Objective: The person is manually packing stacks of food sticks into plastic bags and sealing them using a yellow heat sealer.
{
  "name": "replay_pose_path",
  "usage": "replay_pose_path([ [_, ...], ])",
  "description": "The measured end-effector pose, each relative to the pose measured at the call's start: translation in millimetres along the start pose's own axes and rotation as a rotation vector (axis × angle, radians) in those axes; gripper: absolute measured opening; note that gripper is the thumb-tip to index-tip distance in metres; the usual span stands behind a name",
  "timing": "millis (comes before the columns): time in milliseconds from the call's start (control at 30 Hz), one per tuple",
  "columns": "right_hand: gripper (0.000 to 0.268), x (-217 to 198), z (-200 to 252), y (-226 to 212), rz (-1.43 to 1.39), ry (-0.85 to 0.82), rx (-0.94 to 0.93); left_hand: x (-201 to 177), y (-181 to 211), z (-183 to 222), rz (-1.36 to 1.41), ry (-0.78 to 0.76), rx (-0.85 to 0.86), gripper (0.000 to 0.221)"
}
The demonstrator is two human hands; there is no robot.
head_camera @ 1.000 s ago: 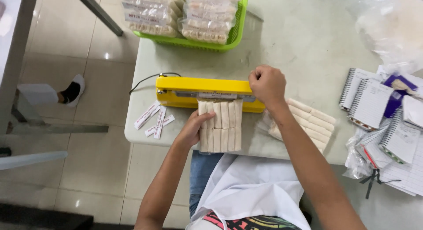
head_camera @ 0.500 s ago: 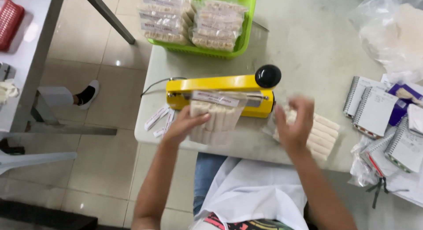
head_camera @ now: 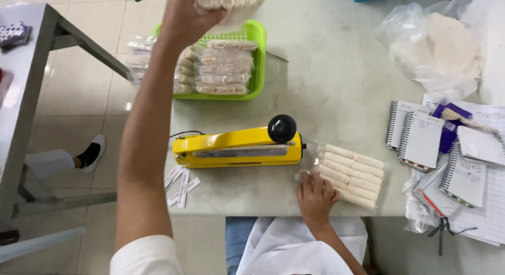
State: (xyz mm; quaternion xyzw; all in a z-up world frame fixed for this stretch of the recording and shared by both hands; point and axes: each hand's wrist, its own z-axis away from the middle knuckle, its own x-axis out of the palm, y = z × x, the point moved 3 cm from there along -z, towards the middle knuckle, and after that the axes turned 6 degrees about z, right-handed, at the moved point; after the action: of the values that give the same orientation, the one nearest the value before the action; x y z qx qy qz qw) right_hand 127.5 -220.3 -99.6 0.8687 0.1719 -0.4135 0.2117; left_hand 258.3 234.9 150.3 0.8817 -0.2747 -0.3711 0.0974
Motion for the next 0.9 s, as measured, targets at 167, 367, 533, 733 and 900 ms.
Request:
replay_pose_path([
  [167,0.007,2.0,1.4,-1.3,-0.165,0.115,0.003,74.1,-88.3,47.3,0.156,-0.278,-0.658,0.041],
  [367,0.020,12.9,12.3,2.1,-0.302,0.123,0.037,61.5,-74.0,47.3,0.103,-0.200,-0.531,0.053],
  [533,0.018,2.6,-6.0,-0.8,-0.204,0.077,0.064,40.9,-37.5,43.0,0.161,0.005,-0.459,0.065],
  [733,0.018,-19.8,-8.2,44.5,-0.641,0.097,0.283,18.8,149.1,82.1,0.259,0.212,-0.241,0.036],
  [900,0.028,-77.9,-48.1,137.8,-1.363,0.172,0.519,95.7,263.1,191.8,0.391,0.371,-0.230,0.049],
])
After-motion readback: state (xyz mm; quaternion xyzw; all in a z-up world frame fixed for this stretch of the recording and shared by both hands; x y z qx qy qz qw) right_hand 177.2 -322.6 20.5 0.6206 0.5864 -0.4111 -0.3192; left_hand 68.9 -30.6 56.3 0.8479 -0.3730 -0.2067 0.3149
